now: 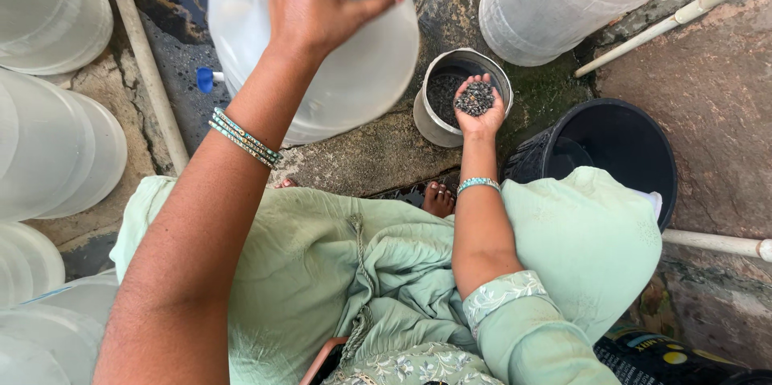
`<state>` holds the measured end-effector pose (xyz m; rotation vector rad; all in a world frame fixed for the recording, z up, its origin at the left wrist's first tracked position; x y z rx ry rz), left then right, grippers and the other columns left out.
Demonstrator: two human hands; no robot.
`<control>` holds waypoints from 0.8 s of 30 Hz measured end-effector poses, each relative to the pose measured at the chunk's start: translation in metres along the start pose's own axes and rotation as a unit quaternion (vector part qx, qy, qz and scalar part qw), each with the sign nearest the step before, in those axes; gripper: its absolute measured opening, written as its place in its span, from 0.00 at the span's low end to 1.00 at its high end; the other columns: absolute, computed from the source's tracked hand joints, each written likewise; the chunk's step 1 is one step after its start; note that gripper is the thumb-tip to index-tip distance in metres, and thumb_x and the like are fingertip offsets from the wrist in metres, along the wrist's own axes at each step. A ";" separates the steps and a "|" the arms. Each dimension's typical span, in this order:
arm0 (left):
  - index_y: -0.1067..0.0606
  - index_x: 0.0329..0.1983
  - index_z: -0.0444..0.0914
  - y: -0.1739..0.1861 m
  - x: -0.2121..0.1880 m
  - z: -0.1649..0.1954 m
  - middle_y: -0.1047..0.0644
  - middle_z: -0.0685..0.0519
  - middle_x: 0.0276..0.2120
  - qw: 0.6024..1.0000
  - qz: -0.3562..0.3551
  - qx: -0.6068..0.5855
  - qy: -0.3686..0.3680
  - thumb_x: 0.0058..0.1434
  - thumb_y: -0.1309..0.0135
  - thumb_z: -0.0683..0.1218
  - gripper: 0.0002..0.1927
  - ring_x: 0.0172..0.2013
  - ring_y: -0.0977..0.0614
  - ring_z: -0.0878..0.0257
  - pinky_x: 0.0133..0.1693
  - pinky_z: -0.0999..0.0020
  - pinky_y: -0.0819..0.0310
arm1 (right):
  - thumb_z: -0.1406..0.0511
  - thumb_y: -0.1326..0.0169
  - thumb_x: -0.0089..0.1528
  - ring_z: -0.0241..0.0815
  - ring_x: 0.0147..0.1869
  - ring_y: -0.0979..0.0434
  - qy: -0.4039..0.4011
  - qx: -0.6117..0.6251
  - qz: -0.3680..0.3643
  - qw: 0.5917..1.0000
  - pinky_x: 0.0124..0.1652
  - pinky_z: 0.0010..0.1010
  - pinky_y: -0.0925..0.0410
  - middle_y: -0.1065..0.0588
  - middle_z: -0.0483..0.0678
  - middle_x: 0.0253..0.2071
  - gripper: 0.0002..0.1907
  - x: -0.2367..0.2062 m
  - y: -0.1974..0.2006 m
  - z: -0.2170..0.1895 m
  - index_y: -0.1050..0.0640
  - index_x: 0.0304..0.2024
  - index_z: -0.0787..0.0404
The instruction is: The person pours small dark pellets into a water dispenser nozzle, then uses a toothbrush to scrub the nozzle interior. The person repeats this process for multiple nozzles.
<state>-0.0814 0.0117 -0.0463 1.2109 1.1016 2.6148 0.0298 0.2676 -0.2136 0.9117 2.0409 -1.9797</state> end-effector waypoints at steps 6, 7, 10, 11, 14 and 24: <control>0.32 0.64 0.37 -0.018 -0.002 0.028 0.21 0.45 0.54 0.962 -0.098 -0.249 -0.053 0.55 0.26 0.50 0.38 0.57 0.20 0.46 0.59 0.57 0.27 | 0.63 0.54 0.69 0.46 0.50 0.20 0.012 0.030 -0.048 0.998 0.51 0.43 0.26 0.20 0.49 0.43 0.13 0.000 -0.013 -0.009 0.19 0.42 0.60; 0.34 0.65 0.37 -0.026 -0.003 0.032 0.21 0.46 0.55 0.950 -0.127 -0.284 -0.031 0.55 0.28 0.49 0.38 0.58 0.18 0.49 0.60 0.58 0.27 | 0.64 0.54 0.69 0.46 0.50 0.20 0.009 0.037 -0.063 0.997 0.51 0.43 0.26 0.21 0.48 0.43 0.12 0.000 -0.018 -0.012 0.19 0.43 0.59; 0.33 0.65 0.40 -0.042 -0.005 0.048 0.21 0.45 0.53 0.957 -0.135 -0.258 -0.009 0.52 0.27 0.48 0.38 0.55 0.19 0.47 0.57 0.58 0.25 | 0.65 0.56 0.68 0.45 0.49 0.20 0.013 0.049 -0.097 0.994 0.51 0.43 0.26 0.21 0.48 0.42 0.12 -0.004 -0.039 -0.023 0.20 0.44 0.58; 0.32 0.63 0.40 -0.047 -0.004 0.055 0.21 0.45 0.53 0.957 -0.132 -0.256 -0.010 0.51 0.28 0.47 0.38 0.54 0.19 0.46 0.56 0.58 0.25 | 0.65 0.56 0.67 0.46 0.49 0.20 0.019 0.049 -0.099 0.994 0.51 0.43 0.26 0.21 0.48 0.42 0.13 -0.004 -0.046 -0.029 0.20 0.44 0.58; 0.31 0.60 0.41 -0.066 -0.002 0.078 0.21 0.46 0.52 0.962 -0.132 -0.240 -0.002 0.48 0.29 0.47 0.36 0.53 0.19 0.46 0.54 0.56 0.26 | 0.65 0.57 0.65 0.47 0.48 0.21 0.032 0.047 -0.124 0.991 0.51 0.43 0.27 0.22 0.49 0.42 0.14 -0.013 -0.077 -0.047 0.21 0.46 0.58; 0.30 0.57 0.45 -0.110 -0.007 0.132 0.22 0.49 0.44 0.977 -0.149 -0.144 0.056 0.41 0.30 0.45 0.38 0.50 0.22 0.48 0.54 0.50 0.35 | 0.58 0.53 0.64 0.50 0.46 0.23 0.163 -0.076 -0.188 0.966 0.49 0.45 0.28 0.23 0.51 0.40 0.15 -0.029 -0.126 -0.067 0.22 0.45 0.60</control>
Point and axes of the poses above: each hand's wrist, its own x-axis towards the middle knuckle, its own y-axis out of the back of the hand, z = x × y, the point moved 5 cm from there along x, towards the middle knuckle
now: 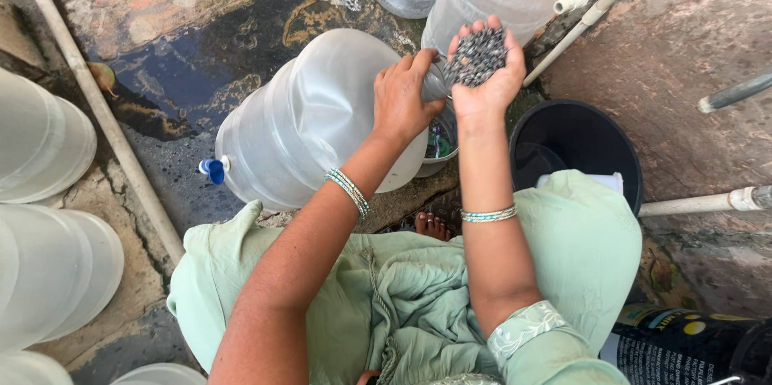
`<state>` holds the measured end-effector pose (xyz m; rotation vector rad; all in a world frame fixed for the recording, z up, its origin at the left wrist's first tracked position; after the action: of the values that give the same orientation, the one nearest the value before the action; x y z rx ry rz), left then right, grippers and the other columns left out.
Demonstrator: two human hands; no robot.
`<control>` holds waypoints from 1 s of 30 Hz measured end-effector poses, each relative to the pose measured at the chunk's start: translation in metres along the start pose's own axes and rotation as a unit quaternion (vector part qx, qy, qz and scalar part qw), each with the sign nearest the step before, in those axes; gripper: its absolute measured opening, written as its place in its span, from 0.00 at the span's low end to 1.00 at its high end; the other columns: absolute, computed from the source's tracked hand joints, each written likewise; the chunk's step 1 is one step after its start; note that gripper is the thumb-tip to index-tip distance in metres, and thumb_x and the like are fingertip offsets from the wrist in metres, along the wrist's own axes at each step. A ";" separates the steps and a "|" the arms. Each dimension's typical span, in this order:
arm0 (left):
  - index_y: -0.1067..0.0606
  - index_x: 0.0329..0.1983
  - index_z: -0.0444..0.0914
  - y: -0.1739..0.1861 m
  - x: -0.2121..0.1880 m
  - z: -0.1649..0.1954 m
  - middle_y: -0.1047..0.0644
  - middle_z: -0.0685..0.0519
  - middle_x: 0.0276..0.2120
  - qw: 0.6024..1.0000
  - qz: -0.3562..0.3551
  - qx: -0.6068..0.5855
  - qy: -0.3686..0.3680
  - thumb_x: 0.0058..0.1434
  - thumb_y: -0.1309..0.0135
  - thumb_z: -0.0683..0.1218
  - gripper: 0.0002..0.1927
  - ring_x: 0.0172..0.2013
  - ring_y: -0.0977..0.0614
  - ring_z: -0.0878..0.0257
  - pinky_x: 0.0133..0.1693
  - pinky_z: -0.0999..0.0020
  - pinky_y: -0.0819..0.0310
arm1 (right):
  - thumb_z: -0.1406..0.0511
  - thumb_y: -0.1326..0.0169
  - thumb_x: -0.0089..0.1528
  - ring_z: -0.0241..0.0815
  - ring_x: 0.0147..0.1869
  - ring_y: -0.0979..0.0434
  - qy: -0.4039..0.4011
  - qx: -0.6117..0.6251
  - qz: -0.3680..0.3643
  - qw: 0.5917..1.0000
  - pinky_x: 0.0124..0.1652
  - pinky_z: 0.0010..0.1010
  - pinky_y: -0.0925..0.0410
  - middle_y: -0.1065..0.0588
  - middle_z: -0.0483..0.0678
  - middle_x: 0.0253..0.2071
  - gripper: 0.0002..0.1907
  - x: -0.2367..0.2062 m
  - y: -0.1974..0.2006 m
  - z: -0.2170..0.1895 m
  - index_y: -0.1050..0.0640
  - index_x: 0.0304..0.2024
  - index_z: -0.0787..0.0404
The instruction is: The person pours small dark pellets into a water dispenser nozzle, then uses a toothbrush to scrub the nozzle interior. The person repeats this process for multiple nozzles.
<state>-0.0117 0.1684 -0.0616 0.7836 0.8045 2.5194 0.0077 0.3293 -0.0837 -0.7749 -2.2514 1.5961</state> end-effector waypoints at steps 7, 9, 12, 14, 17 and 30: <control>0.30 0.60 0.46 -0.020 0.001 0.008 0.24 0.50 0.44 1.000 0.004 0.022 0.013 0.39 0.29 0.45 0.41 0.49 0.23 0.49 0.54 0.50 0.37 | 0.55 0.50 0.66 0.48 0.41 0.24 0.116 -0.117 0.016 0.986 0.43 0.42 0.29 0.25 0.49 0.37 0.16 0.004 0.016 -0.010 0.23 0.43 0.61; 0.30 0.60 0.47 -0.026 0.000 0.010 0.24 0.51 0.44 1.000 0.003 0.019 0.014 0.40 0.29 0.45 0.41 0.49 0.23 0.50 0.54 0.51 0.37 | 0.55 0.51 0.65 0.48 0.37 0.25 0.141 -0.163 0.043 0.976 0.38 0.42 0.30 0.25 0.50 0.35 0.17 0.002 0.017 -0.013 0.23 0.42 0.62; 0.30 0.61 0.48 -0.032 -0.001 0.013 0.24 0.51 0.44 1.000 0.008 0.020 0.008 0.41 0.29 0.45 0.41 0.49 0.23 0.50 0.54 0.51 0.37 | 0.55 0.52 0.66 0.46 0.33 0.27 0.199 -0.229 0.073 0.950 0.36 0.41 0.32 0.27 0.49 0.31 0.18 -0.004 0.015 -0.020 0.23 0.39 0.65; 0.31 0.62 0.48 -0.036 -0.001 0.014 0.25 0.51 0.44 1.000 0.010 0.022 0.008 0.41 0.30 0.46 0.41 0.49 0.23 0.50 0.53 0.51 0.37 | 0.57 0.52 0.65 0.47 0.32 0.27 0.181 -0.209 0.080 0.958 0.35 0.41 0.32 0.29 0.50 0.28 0.17 -0.004 0.017 -0.020 0.24 0.36 0.65; 0.30 0.61 0.48 -0.039 0.000 0.015 0.25 0.51 0.44 1.000 0.010 0.024 0.013 0.42 0.29 0.46 0.40 0.50 0.24 0.50 0.53 0.51 0.38 | 0.58 0.52 0.65 0.48 0.32 0.27 0.168 -0.199 0.087 0.962 0.36 0.40 0.32 0.31 0.50 0.25 0.16 -0.001 0.020 -0.023 0.25 0.33 0.65; 0.31 0.61 0.49 -0.040 0.002 0.014 0.24 0.51 0.44 1.000 0.019 0.013 0.011 0.41 0.30 0.46 0.41 0.49 0.23 0.50 0.53 0.52 0.37 | 0.48 0.62 0.70 0.47 0.28 0.30 0.182 -0.236 0.018 0.954 0.34 0.39 0.32 0.35 0.48 0.21 0.28 -0.001 0.011 -0.027 0.33 0.25 0.61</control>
<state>0.0030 0.2059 -0.0762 0.7877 0.8401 2.5611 0.0256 0.3525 -0.0838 -1.1246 -2.3563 0.8282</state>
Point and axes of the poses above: each hand's wrist, its own x-axis towards the middle knuckle, its own y-axis out of the back of the hand, z = x × y, the point moved 5 cm from there along x, towards the middle knuckle
